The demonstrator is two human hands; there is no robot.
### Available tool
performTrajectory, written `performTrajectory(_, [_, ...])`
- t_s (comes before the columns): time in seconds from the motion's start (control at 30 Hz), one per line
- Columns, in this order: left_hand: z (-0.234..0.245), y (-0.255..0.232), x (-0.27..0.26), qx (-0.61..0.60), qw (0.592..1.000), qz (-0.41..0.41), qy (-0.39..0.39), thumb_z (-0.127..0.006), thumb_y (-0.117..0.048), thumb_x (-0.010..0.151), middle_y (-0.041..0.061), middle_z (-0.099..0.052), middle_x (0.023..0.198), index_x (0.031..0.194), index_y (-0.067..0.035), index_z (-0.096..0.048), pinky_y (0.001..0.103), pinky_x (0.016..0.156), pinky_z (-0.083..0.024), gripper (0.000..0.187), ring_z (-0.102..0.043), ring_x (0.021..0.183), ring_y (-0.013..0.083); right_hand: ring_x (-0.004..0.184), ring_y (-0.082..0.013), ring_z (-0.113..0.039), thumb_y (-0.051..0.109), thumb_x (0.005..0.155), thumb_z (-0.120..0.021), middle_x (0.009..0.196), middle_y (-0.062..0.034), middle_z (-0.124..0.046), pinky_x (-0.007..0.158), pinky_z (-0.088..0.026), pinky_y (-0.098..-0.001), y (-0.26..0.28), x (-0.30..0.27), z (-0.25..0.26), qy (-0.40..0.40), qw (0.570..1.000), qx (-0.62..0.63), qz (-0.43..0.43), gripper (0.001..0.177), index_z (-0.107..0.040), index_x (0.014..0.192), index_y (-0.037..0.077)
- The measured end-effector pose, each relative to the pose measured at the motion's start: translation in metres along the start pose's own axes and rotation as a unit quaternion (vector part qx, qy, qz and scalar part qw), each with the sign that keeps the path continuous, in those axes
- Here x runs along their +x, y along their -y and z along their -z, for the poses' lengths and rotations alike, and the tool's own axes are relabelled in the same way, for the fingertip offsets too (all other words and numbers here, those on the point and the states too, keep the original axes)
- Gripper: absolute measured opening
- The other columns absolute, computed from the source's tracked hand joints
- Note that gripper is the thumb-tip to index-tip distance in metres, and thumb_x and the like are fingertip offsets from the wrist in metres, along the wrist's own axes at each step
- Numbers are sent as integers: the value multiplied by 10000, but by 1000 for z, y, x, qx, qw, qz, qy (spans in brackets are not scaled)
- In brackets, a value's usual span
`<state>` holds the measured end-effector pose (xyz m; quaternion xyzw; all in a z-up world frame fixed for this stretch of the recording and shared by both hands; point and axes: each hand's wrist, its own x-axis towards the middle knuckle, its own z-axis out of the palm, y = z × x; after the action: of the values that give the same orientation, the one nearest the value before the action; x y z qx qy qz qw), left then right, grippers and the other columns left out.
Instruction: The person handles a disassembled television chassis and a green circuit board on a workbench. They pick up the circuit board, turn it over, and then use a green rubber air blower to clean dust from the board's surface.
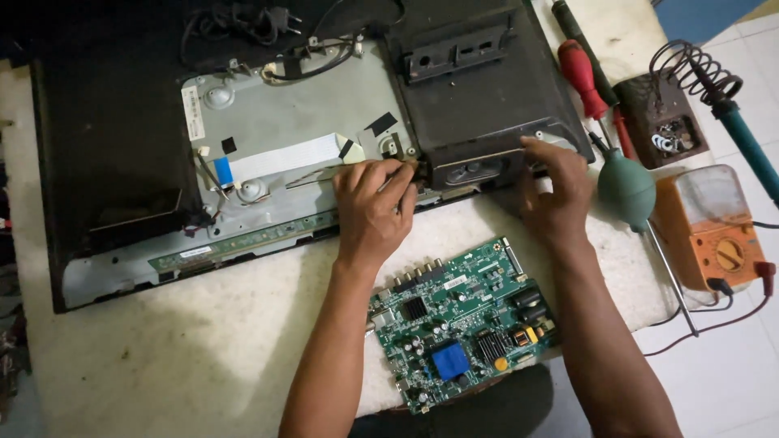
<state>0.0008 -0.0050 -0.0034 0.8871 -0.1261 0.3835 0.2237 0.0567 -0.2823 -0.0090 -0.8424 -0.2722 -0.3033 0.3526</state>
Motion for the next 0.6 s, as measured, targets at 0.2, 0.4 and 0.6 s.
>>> performTrajectory(0.2, [-5, -5, 10, 19, 999, 16, -35, -708, -277, 987, 7, -635, 971, 1127, -140, -744, 401, 865, -460, 199, -647, 933, 231, 877, -305, -715, -19, 907, -833, 1034, -82, -777, 929, -433, -399, -8, 9, -16, -64, 997, -38, 0, 250, -761, 1121, 89])
performTrajectory(0.4, [-3, -2, 13, 5, 999, 10, -30, -773, -245, 976, 57, -657, 938, 1058, -103, -769, 427, 789, -482, 165, -658, 834, 306, 1165, -333, -699, 68, 899, -846, 1166, -104, -761, 1115, -411, -432, 8, 4, 3, -65, 996, 6, -53, 333, -732, 1212, 80])
performTrajectory(0.6, [7, -5, 12, -53, 998, 20, -1, -765, -205, 1021, 81, -643, 972, 1126, -50, -766, 433, 826, -482, 187, -655, 856, 313, 975, -297, -720, 307, 985, -841, 970, -23, -744, 970, -527, -424, -7, -15, 132, 67, 947, -156, -274, 218, -786, 1173, 211])
